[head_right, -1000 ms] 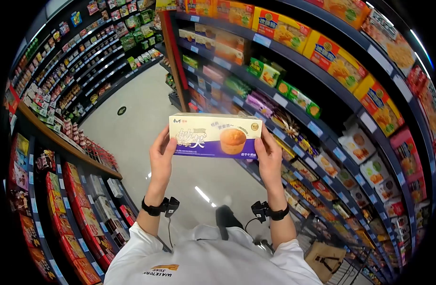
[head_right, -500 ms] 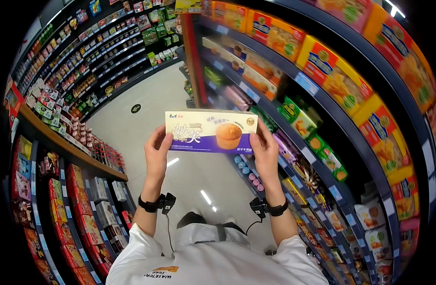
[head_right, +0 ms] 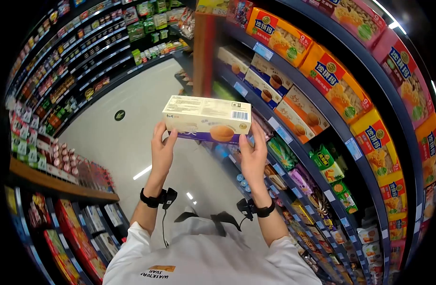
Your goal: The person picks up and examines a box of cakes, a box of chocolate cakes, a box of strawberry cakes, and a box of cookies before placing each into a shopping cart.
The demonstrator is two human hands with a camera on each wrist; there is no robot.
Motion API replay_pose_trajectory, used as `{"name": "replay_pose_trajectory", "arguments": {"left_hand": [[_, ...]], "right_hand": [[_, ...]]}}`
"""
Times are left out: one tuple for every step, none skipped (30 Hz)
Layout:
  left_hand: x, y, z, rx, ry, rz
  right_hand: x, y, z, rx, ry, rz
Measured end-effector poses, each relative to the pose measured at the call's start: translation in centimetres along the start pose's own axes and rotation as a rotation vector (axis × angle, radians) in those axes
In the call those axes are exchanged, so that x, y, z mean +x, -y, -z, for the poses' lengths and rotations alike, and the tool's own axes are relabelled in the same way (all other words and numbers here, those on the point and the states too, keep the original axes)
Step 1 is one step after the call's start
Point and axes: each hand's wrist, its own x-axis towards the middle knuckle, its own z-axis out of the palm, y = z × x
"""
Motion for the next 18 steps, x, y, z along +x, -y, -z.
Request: {"name": "replay_pose_trajectory", "arguments": {"left_hand": [[1.8, 0.5, -0.1, -0.023, 0.021, -0.017], [3.4, 1.0, -0.2, -0.042, 0.041, -0.033], [5.1, 1.5, -0.5, -0.074, 0.062, -0.053], [6.9, 2.1, -1.2, -0.105, 0.083, -0.075], [8.5, 2.8, -1.9, -0.136, 0.102, -0.095], [10.0, 3.5, -2.6, -0.163, 0.129, -0.089], [11.5, 4.2, -3.4, -0.191, 0.154, -0.084], [12.9, 5.0, -4.3, -0.217, 0.173, -0.079], [14.3, 5.8, -5.2, -0.256, 0.177, -0.061], [15.6, 6.7, -6.2, -0.293, 0.181, -0.045], [16.8, 7.6, -7.3, -0.33, 0.185, -0.025], [18.1, 8.7, -8.4, -0.355, 0.197, -0.03], [19.4, 9.3, -9.4, -0.377, 0.206, -0.032], [20.7, 9.8, -10.1, -0.396, 0.217, -0.035], [21.9, 10.3, -10.8, -0.373, 0.24, 0.025], [22.9, 9.9, -11.6, -0.381, 0.229, 0.1], [23.9, 9.4, -12.3, -0.391, 0.216, 0.178], [24.9, 9.4, -12.8, -0.401, 0.206, 0.259]], "right_hand": [[0.8, 0.3, -0.9, -0.002, -0.039, 0.012], [1.5, 0.6, -1.8, -0.001, -0.077, 0.022], [2.2, 0.7, -2.6, -0.011, -0.128, 0.001], [2.9, 0.6, -3.2, -0.02, -0.18, -0.018], [3.7, 0.2, -3.8, -0.028, -0.231, -0.038], [4.4, -0.4, -4.3, -0.02, -0.277, -0.033], [5.2, -1.1, -4.7, -0.011, -0.321, -0.026], [6.0, -1.9, -5.1, -0.001, -0.36, -0.017], [6.8, -2.7, -5.4, -0.005, -0.395, -0.046], [7.6, -3.9, -5.7, -0.03, -0.405, -0.023], [8.4, -5.1, -6.0, -0.056, -0.415, -0.002], [9.3, -6.1, -6.2, -0.086, -0.423, 0.018], [10.2, -6.8, -6.6, -0.113, -0.409, 0.011], [11.1, -7.4, -7.1, -0.08, -0.411, 0.0], [12.1, -8.0, -7.8, -0.046, -0.416, -0.008], [12.9, -8.5, -8.2, -0.018, -0.419, -0.018], [13.7, -8.7, -8.7, -0.009, -0.394, -0.065], [14.4, -9.3, -9.2, -0.002, -0.396, -0.066]]}}
